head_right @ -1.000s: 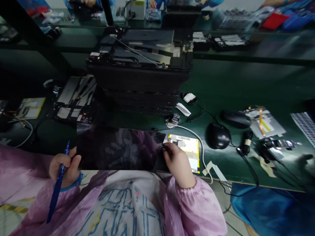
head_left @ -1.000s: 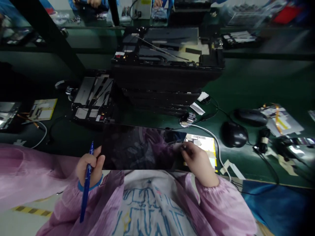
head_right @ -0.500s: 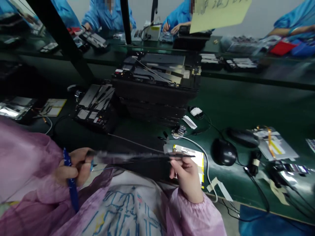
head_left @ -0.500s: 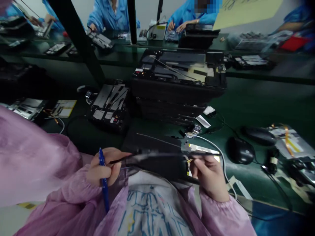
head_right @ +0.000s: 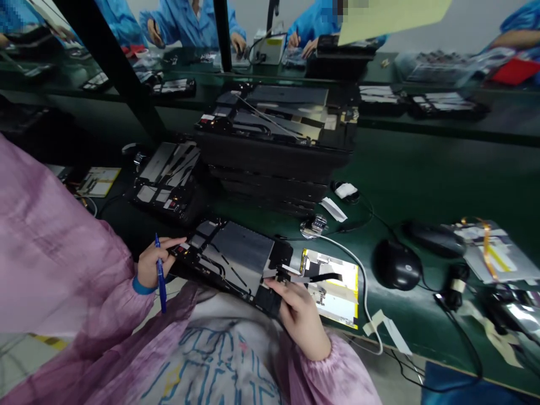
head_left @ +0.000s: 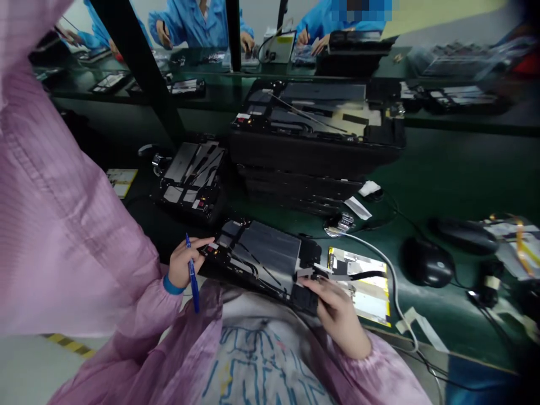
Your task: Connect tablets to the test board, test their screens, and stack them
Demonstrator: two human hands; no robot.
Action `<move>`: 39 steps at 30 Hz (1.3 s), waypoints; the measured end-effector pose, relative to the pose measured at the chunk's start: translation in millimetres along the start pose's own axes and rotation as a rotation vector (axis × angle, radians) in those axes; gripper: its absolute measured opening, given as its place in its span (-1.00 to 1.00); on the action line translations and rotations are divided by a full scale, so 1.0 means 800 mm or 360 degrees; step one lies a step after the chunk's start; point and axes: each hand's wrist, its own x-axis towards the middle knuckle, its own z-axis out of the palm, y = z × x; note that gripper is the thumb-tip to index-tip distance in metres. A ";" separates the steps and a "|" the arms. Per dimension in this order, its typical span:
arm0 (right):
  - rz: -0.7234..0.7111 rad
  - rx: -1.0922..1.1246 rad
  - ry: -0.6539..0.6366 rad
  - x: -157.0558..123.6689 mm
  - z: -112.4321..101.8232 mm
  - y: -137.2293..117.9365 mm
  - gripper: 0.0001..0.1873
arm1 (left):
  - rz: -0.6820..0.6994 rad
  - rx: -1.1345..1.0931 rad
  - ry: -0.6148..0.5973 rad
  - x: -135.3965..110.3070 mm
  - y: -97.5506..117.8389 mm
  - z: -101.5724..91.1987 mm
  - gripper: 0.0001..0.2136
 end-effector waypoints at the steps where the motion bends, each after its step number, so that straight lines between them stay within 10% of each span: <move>1: -0.0028 -0.0057 -0.0022 -0.002 -0.001 -0.001 -0.56 | -0.0015 0.0020 -0.0017 -0.006 0.000 -0.001 -0.68; 16: 0.0261 -0.0667 0.0267 0.016 0.016 -0.005 -0.79 | 0.0296 -0.0069 -0.0378 -0.031 0.007 -0.018 -0.84; 24: 0.0089 -0.0610 -0.0288 0.054 0.056 -0.037 -0.51 | 0.0142 -0.0380 -0.0151 0.007 0.018 -0.003 -0.84; 28: 0.0048 -0.0288 -0.0451 0.075 0.024 -0.022 -0.41 | -0.0201 -0.0879 -0.0117 0.023 0.061 0.025 -0.50; 34: 0.0498 -0.0188 0.0528 0.127 -0.053 0.091 -0.65 | -0.0218 -0.1381 -0.1047 0.046 0.137 0.072 -0.57; 39: 0.0971 0.0402 0.0679 0.145 -0.048 0.158 -0.77 | -0.0513 -0.1241 -0.1115 0.046 0.151 0.106 -0.92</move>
